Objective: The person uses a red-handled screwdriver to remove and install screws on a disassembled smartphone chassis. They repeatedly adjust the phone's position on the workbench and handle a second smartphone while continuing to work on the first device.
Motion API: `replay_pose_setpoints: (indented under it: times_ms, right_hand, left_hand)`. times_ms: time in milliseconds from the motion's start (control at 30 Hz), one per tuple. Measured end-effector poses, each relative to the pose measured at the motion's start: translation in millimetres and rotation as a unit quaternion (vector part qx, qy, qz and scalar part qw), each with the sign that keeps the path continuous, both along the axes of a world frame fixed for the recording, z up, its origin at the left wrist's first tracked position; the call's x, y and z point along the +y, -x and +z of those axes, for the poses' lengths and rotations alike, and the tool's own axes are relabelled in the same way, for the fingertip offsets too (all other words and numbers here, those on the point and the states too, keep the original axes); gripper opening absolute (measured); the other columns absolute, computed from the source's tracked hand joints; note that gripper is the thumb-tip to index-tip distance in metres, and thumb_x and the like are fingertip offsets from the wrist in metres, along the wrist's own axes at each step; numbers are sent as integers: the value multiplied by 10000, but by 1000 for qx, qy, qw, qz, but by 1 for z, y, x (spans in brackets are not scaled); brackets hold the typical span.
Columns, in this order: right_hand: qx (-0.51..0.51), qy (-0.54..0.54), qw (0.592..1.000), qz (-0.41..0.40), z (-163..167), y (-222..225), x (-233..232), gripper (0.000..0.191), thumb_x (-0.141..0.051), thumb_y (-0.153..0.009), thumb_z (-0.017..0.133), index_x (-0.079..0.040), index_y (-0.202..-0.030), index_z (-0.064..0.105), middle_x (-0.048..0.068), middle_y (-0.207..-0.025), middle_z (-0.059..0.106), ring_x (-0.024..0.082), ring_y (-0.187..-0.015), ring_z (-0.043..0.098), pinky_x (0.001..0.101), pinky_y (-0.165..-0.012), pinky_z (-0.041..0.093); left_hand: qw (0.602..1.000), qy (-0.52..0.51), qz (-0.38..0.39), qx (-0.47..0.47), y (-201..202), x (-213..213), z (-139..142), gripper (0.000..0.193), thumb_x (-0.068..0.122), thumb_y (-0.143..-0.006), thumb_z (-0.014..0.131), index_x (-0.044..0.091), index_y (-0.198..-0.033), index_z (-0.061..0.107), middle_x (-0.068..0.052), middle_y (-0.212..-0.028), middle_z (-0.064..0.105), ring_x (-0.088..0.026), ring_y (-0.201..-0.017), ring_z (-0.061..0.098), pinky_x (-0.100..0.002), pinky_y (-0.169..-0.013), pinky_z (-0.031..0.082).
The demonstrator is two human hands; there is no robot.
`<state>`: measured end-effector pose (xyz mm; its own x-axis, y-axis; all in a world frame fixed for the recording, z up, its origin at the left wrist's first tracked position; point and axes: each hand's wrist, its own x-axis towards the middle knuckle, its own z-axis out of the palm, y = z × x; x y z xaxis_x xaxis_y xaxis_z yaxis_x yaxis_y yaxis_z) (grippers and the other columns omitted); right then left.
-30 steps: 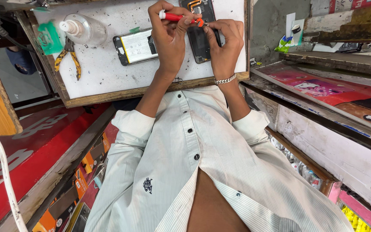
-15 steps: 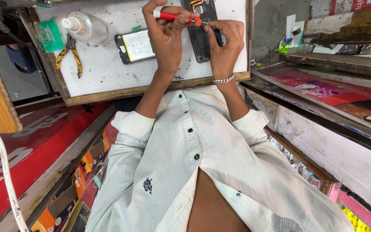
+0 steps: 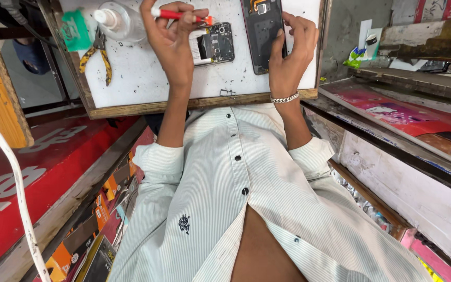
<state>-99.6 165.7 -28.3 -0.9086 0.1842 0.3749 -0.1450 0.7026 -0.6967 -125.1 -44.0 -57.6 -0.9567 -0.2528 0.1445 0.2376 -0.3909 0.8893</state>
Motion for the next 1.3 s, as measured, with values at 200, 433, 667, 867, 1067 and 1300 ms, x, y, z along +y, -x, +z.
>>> replay_pose_setpoints:
  times_ms: [200, 433, 667, 867, 1067, 1300]
  right_hand:
    - [-7, -28, 999, 45, 12, -14, -13, 236, 82, -947, 695, -42, -1146, 716, 115, -1086, 620, 273, -1067, 571, 395, -933, 492]
    - [-32, -62, 994, 87, 12, -22, -38, 196, 5, -878, 810, -78, -1054, 794, 49, -950, 621, 250, -964, 509, 364, -874, 425]
    - [-38, -92, 987, 123, 14, -22, -40, 270, -74, -910, 866, -126, -1160, 776, 20, -1079, 620, 247, -1071, 505, 387, -945, 418]
    - [-17, -180, 925, 334, 16, 12, -43, 855, -300, -740, 921, -28, -1476, 583, 91, -1492, 541, 385, -1373, 415, 519, -1005, 325]
    - [-36, -212, 896, 388, 15, 27, -38, 678, -285, -794, 927, -138, -1386, 629, 9, -1470, 591, 241, -1307, 475, 469, -1057, 327]
    - [-36, -265, 882, 389, 28, 23, -35, 667, -249, -773, 915, -123, -1377, 662, 35, -1413, 592, 276, -1279, 486, 479, -1028, 333]
  left_hand:
    - [1000, 11, 12, 5, 1, 16, -2, 571, 49, -1118, 674, 100, -1577, 338, -177, -1084, 713, -319, -1012, 787, -431, -928, 644]
    - [1000, -16, 23, 3, -6, 11, -4, 625, 81, -1113, 659, 126, -1585, 252, -199, -1168, 703, -304, -1065, 773, -423, -947, 675]
    - [996, -50, -18, -72, -56, -1, 22, 643, 178, -1121, 725, 104, -1576, 278, -235, -1165, 748, -318, -1197, 727, -406, -1067, 600]
    - [979, -109, 125, -121, -94, -26, 41, 726, 232, -1027, 738, 121, -1552, 248, -236, -1083, 735, -373, -1046, 758, -495, -903, 670]
    - [966, -90, 216, -107, -90, -54, 7, 785, 55, -1002, 776, 179, -1555, 233, -247, -1201, 622, -303, -1117, 681, -504, -1015, 650]
    - [968, -78, 210, -113, -81, -56, -14, 770, -11, -1001, 763, 156, -1551, 251, -274, -1206, 630, -303, -1122, 676, -503, -1038, 640]
